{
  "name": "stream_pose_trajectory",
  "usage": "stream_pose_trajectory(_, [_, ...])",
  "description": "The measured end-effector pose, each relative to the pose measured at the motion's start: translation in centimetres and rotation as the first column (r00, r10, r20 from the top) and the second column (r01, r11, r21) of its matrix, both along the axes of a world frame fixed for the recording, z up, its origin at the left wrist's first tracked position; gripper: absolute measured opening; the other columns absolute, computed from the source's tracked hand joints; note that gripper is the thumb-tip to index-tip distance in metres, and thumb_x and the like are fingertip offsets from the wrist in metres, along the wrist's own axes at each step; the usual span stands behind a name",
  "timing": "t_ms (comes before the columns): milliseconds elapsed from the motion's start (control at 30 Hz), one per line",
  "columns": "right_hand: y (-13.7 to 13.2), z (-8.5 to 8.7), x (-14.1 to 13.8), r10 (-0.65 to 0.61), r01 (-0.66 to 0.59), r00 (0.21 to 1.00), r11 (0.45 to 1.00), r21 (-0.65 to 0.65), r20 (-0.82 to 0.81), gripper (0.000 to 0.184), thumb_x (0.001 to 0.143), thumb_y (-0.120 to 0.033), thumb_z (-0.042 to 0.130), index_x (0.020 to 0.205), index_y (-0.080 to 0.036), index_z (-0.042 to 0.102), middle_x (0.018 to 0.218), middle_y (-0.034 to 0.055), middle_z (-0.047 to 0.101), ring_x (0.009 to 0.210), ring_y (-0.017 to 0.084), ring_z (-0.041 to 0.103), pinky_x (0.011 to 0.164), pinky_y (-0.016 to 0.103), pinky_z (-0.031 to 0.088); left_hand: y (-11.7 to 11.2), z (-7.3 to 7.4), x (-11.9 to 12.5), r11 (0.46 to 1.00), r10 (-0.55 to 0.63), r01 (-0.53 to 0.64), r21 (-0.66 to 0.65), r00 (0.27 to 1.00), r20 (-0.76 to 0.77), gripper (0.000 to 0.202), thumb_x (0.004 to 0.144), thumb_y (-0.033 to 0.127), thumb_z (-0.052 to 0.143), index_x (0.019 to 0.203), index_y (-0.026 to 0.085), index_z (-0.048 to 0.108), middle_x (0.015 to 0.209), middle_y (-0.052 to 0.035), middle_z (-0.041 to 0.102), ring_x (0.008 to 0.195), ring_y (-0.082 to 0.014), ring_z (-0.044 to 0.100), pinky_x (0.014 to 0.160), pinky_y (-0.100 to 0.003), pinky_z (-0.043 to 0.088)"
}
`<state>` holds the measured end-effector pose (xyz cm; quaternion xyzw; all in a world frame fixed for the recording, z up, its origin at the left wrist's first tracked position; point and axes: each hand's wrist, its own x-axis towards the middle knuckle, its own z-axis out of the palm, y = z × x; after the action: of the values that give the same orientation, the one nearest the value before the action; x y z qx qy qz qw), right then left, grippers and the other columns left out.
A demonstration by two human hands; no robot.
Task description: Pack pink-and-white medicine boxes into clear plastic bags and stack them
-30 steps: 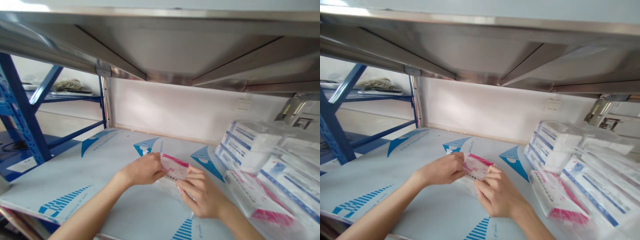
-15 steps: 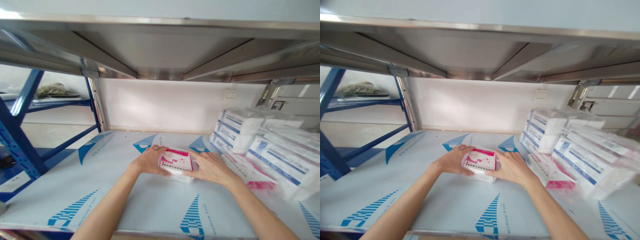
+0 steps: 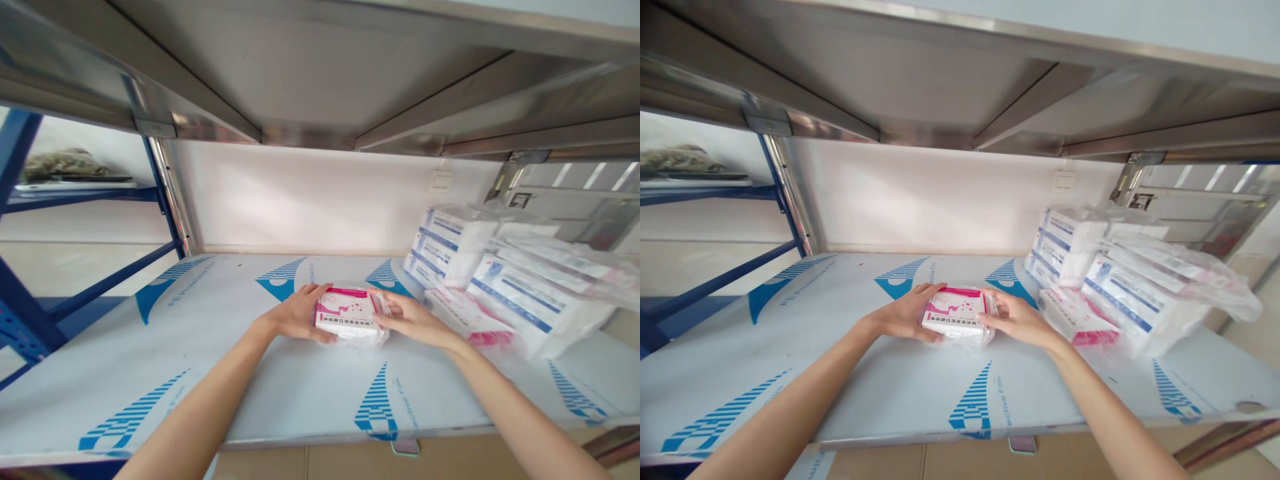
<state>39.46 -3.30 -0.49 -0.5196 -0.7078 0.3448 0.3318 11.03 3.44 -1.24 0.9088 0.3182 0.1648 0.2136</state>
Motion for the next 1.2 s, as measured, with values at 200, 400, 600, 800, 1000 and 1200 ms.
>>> stream_pose_trajectory(200, [0.7,-2.2,-1.0,-0.293,0.263,0.912,0.955,-0.139,-0.288,0.036,0.074,-0.032,0.068,0.109,-0.024,0.063,0.078,-0.0003,0.071,0.069,0.020,0.069,0.068,0.034,0.054,-0.6,0.5,0.4,0.999,0.039,-0.040,-0.005,0.998,-0.042,0.119,0.058,0.055,0.081,0.156,0.023,0.023,0.150,-0.0156,0.040,0.140,-0.0385,0.035,0.114,-0.052,0.034])
stream_pose_trajectory(400, [1.3,-3.9,0.1,-0.294,0.303,0.951,0.948,0.101,-0.091,0.021,0.071,-0.013,0.055,0.087,-0.024,0.063,0.090,0.0046,0.070,0.083,0.024,0.069,0.077,0.042,0.054,-1.5,1.0,1.0,0.996,0.047,-0.042,0.075,0.997,-0.067,0.114,0.061,0.054,0.080,0.157,0.027,0.025,0.153,-0.0142,0.037,0.143,-0.0380,0.030,0.118,-0.055,0.027])
stream_pose_trajectory(600, [0.3,-1.4,-0.1,-0.407,0.019,0.832,0.700,0.714,0.377,0.025,0.076,-0.009,0.056,0.090,-0.020,0.073,0.119,0.0156,0.065,0.110,0.032,0.060,0.094,0.050,0.048,-1.4,0.5,1.0,0.997,0.046,-0.047,0.066,0.999,0.007,0.102,0.064,0.050,0.079,0.153,0.035,0.031,0.139,-0.0109,0.046,0.129,-0.0368,0.045,0.108,-0.056,0.040])
stream_pose_trajectory(800, [1.4,1.2,-2.3,-0.215,0.148,0.901,0.969,0.198,0.377,0.022,0.088,-0.029,0.053,0.086,-0.021,0.074,0.079,0.0080,0.076,0.075,0.025,0.071,0.072,0.037,0.053,-1.5,0.2,1.1,0.985,-0.009,-0.002,0.175,0.998,0.062,0.100,0.064,0.044,0.081,0.151,0.031,0.033,0.133,-0.0116,0.046,0.128,-0.0336,0.041,0.111,-0.056,0.036])
stream_pose_trajectory(1000, [3.6,1.0,-3.0,-0.171,0.143,0.982,0.951,-0.275,-0.078,0.017,0.082,-0.036,0.066,0.091,-0.023,0.060,0.083,0.0059,0.076,0.075,0.022,0.072,0.063,0.032,0.054,-1.3,-0.3,1.4,0.948,0.039,-0.074,0.310,0.992,0.116,0.094,0.064,0.047,0.082,0.146,0.026,0.039,0.129,-0.0130,0.046,0.123,-0.0336,0.041,0.110,-0.055,0.035])
stream_pose_trajectory(1200, [4.1,-0.5,-2.1,-0.072,-0.079,0.886,0.950,-0.302,-0.458,0.037,0.075,-0.046,0.078,0.092,-0.023,0.053,0.088,0.0031,0.073,0.082,0.019,0.070,0.069,0.030,0.054,-0.9,-0.6,1.4,0.884,0.013,-0.090,0.458,0.986,0.168,0.087,0.067,0.047,0.080,0.142,0.025,0.042,0.135,-0.0145,0.045,0.127,-0.0344,0.040,0.111,-0.053,0.034])
